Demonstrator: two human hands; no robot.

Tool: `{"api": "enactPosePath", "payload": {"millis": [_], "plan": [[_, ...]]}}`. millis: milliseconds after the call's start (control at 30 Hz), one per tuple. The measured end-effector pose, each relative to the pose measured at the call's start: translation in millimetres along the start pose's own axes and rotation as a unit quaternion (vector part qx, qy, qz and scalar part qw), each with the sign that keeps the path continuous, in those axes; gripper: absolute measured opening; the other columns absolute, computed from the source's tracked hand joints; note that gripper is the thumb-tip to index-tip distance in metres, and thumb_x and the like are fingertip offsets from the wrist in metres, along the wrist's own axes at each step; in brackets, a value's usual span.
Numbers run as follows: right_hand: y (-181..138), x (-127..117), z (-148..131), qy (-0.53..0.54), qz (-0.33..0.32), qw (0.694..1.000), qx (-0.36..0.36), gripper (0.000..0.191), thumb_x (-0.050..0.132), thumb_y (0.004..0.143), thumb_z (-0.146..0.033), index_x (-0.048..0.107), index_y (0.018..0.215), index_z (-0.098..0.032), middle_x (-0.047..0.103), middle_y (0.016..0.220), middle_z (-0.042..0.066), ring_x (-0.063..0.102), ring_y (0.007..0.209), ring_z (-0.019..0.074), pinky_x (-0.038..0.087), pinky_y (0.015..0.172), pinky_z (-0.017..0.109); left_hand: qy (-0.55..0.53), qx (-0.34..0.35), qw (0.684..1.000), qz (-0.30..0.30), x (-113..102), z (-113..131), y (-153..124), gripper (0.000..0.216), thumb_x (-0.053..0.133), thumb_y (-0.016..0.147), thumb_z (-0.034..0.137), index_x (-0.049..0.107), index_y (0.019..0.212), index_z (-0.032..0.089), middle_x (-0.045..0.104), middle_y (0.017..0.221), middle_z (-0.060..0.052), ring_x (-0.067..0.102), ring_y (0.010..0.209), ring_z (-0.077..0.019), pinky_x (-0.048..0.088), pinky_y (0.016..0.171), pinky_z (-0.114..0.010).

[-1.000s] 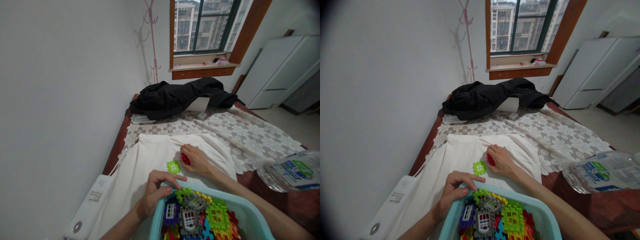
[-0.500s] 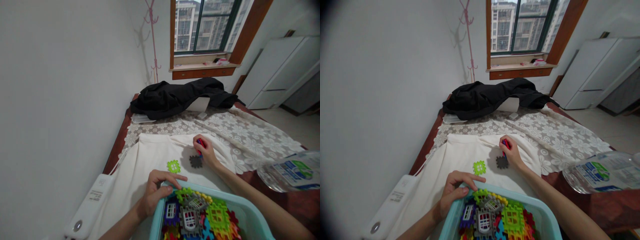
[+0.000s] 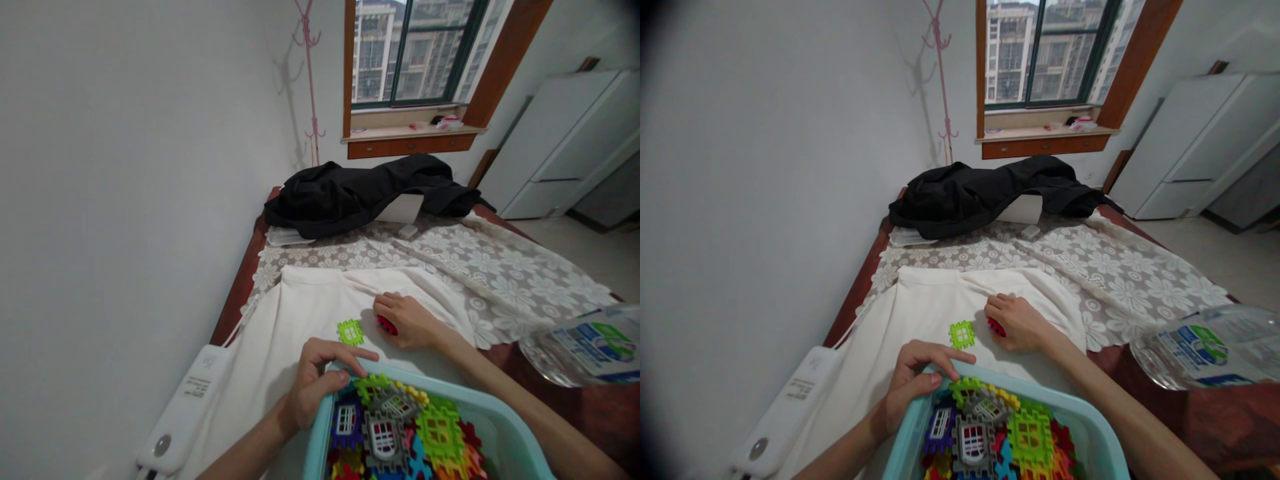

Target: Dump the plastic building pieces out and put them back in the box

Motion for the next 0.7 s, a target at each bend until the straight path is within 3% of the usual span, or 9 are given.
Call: {"api": "enactPosePath", "payload": {"millis": [133,267,333,400,500,700], "plan": [[-3.3,-1.0,-1.6,0.063,0.053,0.996,0.019,0.017,0.061,0.082,-0.017,0.060,0.097,-0.024,0.068,0.097,0.007,0.063,0.085,0.0243,0.048,0.077,0.037,-0.003,-0.002,1.000,0.016,-1.8,-1.8,-2.5,0.018,0.074,0.077,0.025,0.088,0.088,0.018,0.085,0.112,-0.012,0.077,0.101,-0.0304,0.052,0.096,-0.037],[-1.1,-4.2,-19.8,0.147,0.144,0.979,0.013,0.031,0.062,0.084,-0.017,0.062,0.114,-0.024,0.070,0.109,0.009,0.065,0.097,0.0254,0.052,0.085,0.039,0.009,-0.004,1.000,0.015,-3.3,-5.3,-2.5,0.018,0.075,0.079,0.028,0.088,0.088,0.018,0.085,0.110,-0.012,0.076,0.103,-0.0299,0.051,0.097,-0.035],[4.9,1.5,-33.0,0.153,0.124,0.980,-0.011,0.040,0.067,0.089,-0.024,0.062,0.129,-0.024,0.069,0.125,0.012,0.064,0.112,0.0282,0.053,0.096,0.042,0.008,0.000,1.000,0.006,-3.5,-6.1,-1.3,0.019,0.076,0.080,0.030,0.088,0.088,0.018,0.085,0.109,-0.012,0.076,0.101,-0.0300,0.051,0.098,-0.036],[11.7,11.4,-43.4,0.130,0.066,0.989,-0.036,0.049,0.071,0.093,-0.035,0.060,0.140,-0.026,0.066,0.138,0.013,0.059,0.124,0.0321,0.050,0.105,0.048,0.007,0.003,1.000,-0.001,-3.8,-6.8,-0.4,0.020,0.076,0.081,0.032,0.088,0.087,0.018,0.085,0.108,-0.013,0.076,0.097,-0.0302,0.052,0.098,-0.038],[17.4,21.8,-46.8,0.110,0.010,0.993,-0.046,0.052,0.074,0.093,-0.041,0.062,0.141,-0.027,0.068,0.139,0.012,0.059,0.123,0.0344,0.049,0.106,0.052,0.007,0.003,1.000,-0.003,-4.3,-7.2,-1.1,0.019,0.076,0.081,0.032,0.087,0.088,0.018,0.084,0.110,-0.013,0.076,0.095,-0.0299,0.053,0.095,-0.038],[16.4,23.5,-37.0,0.152,0.043,0.987,-0.021,0.054,0.078,0.086,-0.036,0.065,0.136,-0.023,0.070,0.131,0.014,0.064,0.113,0.0321,0.054,0.099,0.048,-0.007,0.001,1.000,0.019,-5.3,-6.4,-4.6,0.016,0.075,0.080,0.026,0.087,0.089,0.020,0.084,0.110,-0.011,0.076,0.099,-0.0277,0.051,0.099,-0.036]]}}
Point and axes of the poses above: each hand's wrist, its own y-axis towards the middle knuckle, its own x-axis out of the palm, z = x × y, the point moved 7 cm from there along y, towards the middle knuckle
